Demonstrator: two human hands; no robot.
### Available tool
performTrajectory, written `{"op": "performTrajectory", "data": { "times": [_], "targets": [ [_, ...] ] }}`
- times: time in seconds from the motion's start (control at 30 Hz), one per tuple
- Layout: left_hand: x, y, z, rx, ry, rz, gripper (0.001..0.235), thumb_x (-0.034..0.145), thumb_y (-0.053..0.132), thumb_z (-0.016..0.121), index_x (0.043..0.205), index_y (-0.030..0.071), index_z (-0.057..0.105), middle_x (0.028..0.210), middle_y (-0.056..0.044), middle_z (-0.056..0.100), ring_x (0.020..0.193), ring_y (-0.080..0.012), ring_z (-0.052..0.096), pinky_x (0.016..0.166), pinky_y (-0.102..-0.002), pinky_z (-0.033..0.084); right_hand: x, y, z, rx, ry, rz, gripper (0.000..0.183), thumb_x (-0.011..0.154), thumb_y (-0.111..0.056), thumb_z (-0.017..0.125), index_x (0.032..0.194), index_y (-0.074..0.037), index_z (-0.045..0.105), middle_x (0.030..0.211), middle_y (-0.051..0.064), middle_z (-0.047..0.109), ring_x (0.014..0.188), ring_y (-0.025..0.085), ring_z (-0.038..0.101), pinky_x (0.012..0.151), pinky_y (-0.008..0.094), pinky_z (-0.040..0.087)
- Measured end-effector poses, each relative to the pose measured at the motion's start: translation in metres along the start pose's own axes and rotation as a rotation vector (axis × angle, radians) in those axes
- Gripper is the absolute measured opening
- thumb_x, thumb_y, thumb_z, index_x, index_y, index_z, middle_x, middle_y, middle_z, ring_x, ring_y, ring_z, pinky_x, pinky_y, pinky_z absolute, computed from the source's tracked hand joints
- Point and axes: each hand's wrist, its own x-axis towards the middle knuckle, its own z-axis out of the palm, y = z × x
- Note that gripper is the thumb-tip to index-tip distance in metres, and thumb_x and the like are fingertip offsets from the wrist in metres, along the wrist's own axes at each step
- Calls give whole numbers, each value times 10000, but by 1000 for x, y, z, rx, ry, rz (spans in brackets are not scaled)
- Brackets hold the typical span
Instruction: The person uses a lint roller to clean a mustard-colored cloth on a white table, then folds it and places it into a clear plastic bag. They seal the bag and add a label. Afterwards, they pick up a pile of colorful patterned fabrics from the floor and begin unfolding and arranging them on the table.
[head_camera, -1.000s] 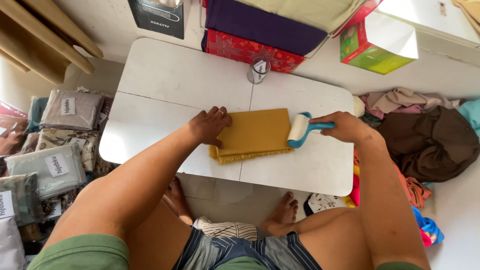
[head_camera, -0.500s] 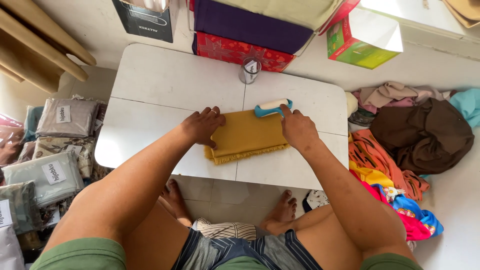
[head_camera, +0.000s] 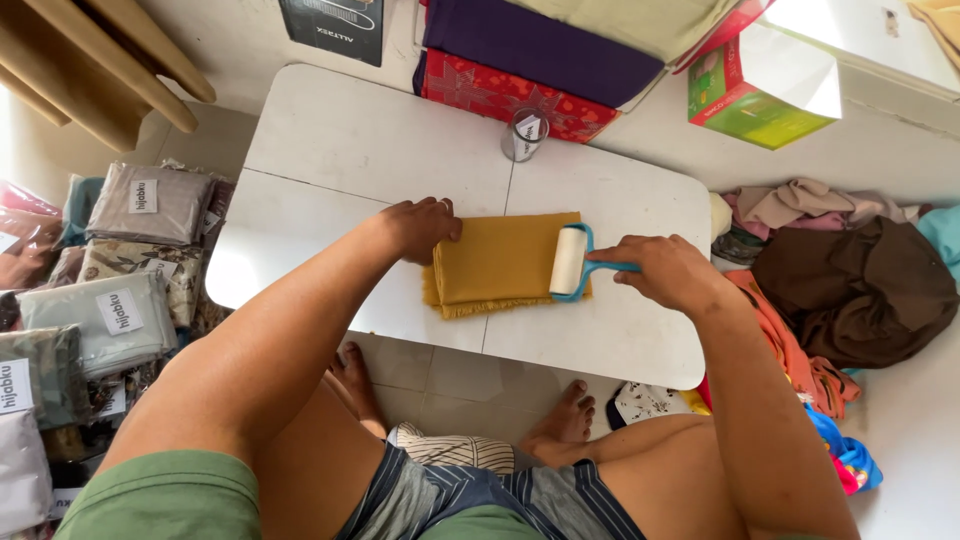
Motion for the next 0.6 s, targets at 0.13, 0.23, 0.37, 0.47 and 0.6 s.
{"op": "performTrajectory", "data": {
  "times": [0.13,0.23,0.37,0.47,0.6],
  "targets": [
    [-2,-12,-1,15,35,-43,596,828,131,788,1372,259,583,1324,-87,611,1229,-277,624,965,-470,530,43,11,33,-17,-24,-78,421,964,-147,618,1360,-282,665,1264,82,734,1154,412,668,1062,539,497],
    [-11,-16,-9,27,46,-97,562,908,81,647,1439,232,540,1304,-90,626,1192,-266,647,961,-472,534,68,-4,44,-72,-10,-185,430,955,-228,631,1344,-409,660,1214,12,734,1120,344,688,985,502,536],
    [-11,-24,-4,26,61,-143,531,942,103,601,1446,243,512,1299,-66,634,1190,-241,654,954,-451,544,89,-44,54,-33,23,-347,445,987,-211,599,1386,-407,627,1156,6,720,1079,297,689,943,483,540],
    [-9,-29,-3,60,53,-175,546,932,82,588,1448,247,513,1286,-53,644,1175,-227,663,940,-434,550,90,-67,57,94,28,-424,456,995,-176,588,1423,-334,609,1180,80,704,1083,362,677,942,519,537],
    [-14,-33,-10,48,17,-203,579,939,56,530,1487,235,483,1288,-54,644,1166,-218,667,952,-430,544,89,-55,46,37,40,-399,453,997,-223,581,1417,-393,598,1205,54,694,1142,351,653,983,522,526]
  ]
}}
